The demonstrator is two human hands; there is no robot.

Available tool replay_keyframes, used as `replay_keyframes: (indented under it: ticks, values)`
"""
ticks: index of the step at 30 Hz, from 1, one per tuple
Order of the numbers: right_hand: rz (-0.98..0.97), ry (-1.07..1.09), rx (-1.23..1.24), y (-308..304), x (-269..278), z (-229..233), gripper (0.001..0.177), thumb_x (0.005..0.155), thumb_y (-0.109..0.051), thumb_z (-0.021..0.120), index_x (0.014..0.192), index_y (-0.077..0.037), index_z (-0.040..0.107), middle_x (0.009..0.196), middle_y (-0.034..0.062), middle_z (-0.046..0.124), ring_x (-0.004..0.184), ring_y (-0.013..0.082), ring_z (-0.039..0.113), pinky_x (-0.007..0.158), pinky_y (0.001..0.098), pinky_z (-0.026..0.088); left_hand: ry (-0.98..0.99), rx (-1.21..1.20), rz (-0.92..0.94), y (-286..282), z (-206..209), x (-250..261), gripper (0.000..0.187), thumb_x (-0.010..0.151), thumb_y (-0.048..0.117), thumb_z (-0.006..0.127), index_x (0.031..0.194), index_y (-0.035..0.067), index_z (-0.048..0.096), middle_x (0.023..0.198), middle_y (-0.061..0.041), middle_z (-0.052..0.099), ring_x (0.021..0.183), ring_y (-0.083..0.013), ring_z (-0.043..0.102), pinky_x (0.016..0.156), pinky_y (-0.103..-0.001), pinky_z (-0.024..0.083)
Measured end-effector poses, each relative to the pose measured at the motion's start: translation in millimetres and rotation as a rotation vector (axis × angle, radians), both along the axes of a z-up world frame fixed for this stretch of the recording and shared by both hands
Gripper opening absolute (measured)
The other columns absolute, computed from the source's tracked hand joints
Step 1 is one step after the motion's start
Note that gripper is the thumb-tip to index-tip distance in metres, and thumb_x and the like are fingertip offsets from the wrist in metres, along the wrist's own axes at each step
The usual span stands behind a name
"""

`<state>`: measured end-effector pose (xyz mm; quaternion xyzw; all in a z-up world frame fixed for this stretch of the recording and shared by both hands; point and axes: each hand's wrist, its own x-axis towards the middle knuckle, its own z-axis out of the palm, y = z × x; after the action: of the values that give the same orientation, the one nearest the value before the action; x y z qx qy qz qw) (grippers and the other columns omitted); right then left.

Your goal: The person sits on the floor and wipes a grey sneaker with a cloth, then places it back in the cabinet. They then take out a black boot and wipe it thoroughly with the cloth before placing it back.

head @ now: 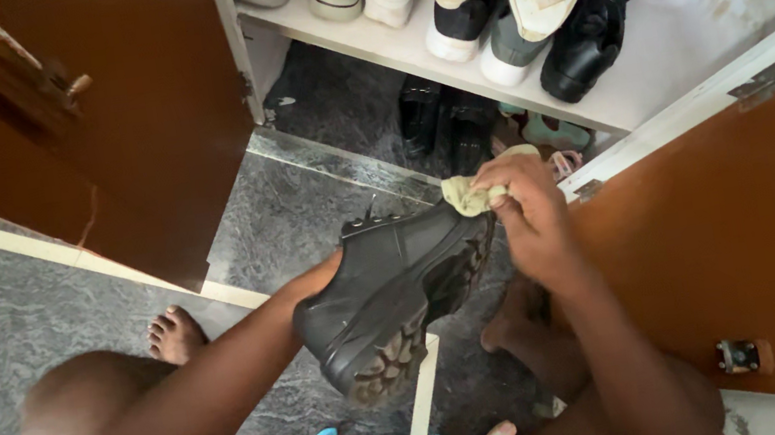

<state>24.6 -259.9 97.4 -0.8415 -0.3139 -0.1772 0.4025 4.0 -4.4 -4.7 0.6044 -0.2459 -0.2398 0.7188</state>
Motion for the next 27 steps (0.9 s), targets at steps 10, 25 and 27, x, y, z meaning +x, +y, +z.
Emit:
replay_keyframes:
  ticks: [10, 25, 27]
  values:
    - [0.343, 0.351, 0.08, 43, -35, -5, 0.03, 0.082, 0.013, 0.056, 0.101, -0.007, 0.066, 0.109, 0.0077, 0.068, 0.104, 0.023, 0.064, 0.094, 0.0376, 0.048, 0.26, -0.244, 0.061, -19, 2, -2, 0.039, 0.1, 0.017, 0.063, 0.133, -0.002, 0.056, 0.126, -0.017, 0.064, 0.108, -0.0244, 0.066, 0.091, -0.035, 0.058]
    - [0.118, -0.497, -0.218, 57, -56, -44, 0.032, 0.082, 0.001, 0.061, 0.104, -0.021, 0.071, 0.111, -0.0007, 0.063, 0.116, 0.0228, 0.057, 0.097, 0.0457, 0.04, 0.974, -1.299, -0.183, -30, 6, -2, 0.035, 0.108, 0.023, 0.056, 0.13, -0.003, 0.056, 0.12, -0.02, 0.064, 0.101, -0.0278, 0.071, 0.084, -0.036, 0.063]
    - [0.001, -0.28, 0.054, 50, -30, -63, 0.033, 0.082, 0.005, 0.052, 0.105, -0.016, 0.064, 0.114, 0.0045, 0.058, 0.117, 0.0244, 0.058, 0.1, 0.044, 0.046, 0.98, -1.353, -0.174, -27, 9, -1, 0.035, 0.109, 0.024, 0.055, 0.13, -0.003, 0.056, 0.119, -0.021, 0.064, 0.1, -0.0283, 0.071, 0.083, -0.036, 0.064]
